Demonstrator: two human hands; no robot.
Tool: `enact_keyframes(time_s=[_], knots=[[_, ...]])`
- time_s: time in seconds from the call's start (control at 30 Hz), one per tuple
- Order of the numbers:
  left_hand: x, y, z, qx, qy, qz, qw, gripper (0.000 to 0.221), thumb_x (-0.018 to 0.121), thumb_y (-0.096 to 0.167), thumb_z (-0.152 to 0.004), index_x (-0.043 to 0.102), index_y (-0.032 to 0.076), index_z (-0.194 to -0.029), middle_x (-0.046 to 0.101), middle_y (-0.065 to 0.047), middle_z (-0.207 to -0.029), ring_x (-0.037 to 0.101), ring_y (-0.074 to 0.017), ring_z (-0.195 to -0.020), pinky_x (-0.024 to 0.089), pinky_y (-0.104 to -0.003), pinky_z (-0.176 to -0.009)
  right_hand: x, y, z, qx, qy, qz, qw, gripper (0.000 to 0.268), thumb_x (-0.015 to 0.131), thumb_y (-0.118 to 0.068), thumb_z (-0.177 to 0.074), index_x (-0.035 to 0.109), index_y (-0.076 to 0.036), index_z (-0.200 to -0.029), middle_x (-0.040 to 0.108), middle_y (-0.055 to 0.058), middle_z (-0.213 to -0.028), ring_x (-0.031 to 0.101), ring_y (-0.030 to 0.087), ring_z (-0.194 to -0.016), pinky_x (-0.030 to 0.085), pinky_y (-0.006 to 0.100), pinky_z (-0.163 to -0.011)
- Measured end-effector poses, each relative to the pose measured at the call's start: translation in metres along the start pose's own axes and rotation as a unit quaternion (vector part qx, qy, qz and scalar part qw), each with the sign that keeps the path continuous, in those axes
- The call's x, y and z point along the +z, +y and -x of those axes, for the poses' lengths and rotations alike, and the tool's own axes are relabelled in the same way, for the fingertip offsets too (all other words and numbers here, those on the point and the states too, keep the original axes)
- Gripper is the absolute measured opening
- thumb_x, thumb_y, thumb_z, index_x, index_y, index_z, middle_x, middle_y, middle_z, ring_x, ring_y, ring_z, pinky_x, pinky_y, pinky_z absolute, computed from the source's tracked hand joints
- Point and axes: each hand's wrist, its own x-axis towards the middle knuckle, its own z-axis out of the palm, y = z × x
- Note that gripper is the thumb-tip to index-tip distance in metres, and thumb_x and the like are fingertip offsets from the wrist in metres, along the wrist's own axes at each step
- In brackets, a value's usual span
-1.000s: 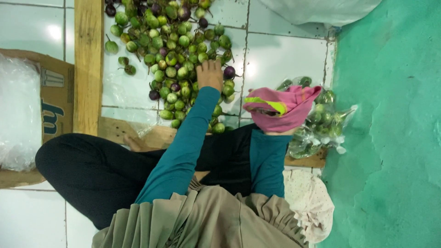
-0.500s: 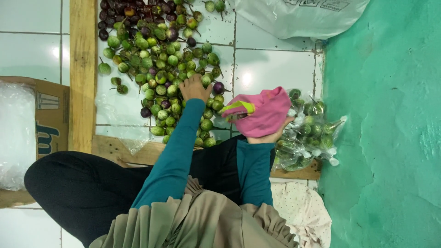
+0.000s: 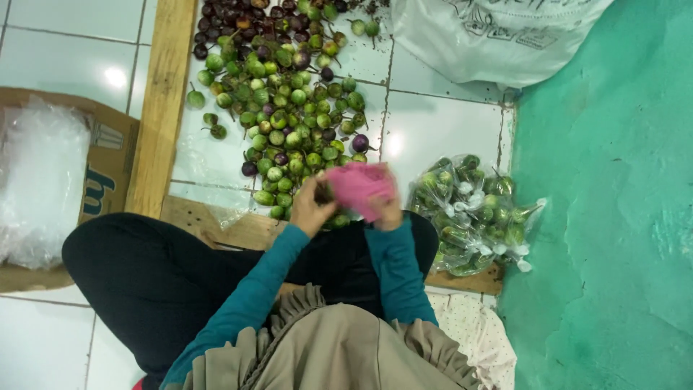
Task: The person sits on the floor and wipes several green and purple fruits with a cloth before placing them into plastic bags and tying each bag shut.
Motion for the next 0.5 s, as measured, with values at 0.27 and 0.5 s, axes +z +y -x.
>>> enact_keyframes(time_s=[0.27,0.5], knots=[[-0.009,-0.079,0.062,-0.002,0.102,0.009,0.995,0.031,0.092,0.030,-0.080,0.073,0.016,-0.100,0.060,-0.005,-0.090,0.067,-0.0199,-0.081,0.059,-0.032,-0.067,0.067,0.024,0.017,0.181,-0.026,0.129,0.975,0.059,0.073,-0.063,-0.091,0.062,-0.035,-0.142,0.071,0.006,-0.128,0.065,0.028,-0.125,0.050,0.045,-0.111],[-0.037,-0.035,0.071,-0.048,0.074,0.072,0.994,0.056,0.085,0.042,-0.090,0.068,0.014,-0.135,0.061,-0.011,-0.130,0.059,-0.0349,-0.126,0.050,-0.048,-0.110,0.099,-0.024,-0.002,0.271,0.230,0.056,0.933,0.054,0.078,-0.051,-0.091,0.076,-0.002,-0.113,0.075,0.026,-0.107,0.070,0.036,-0.110,0.052,0.044,-0.106]])
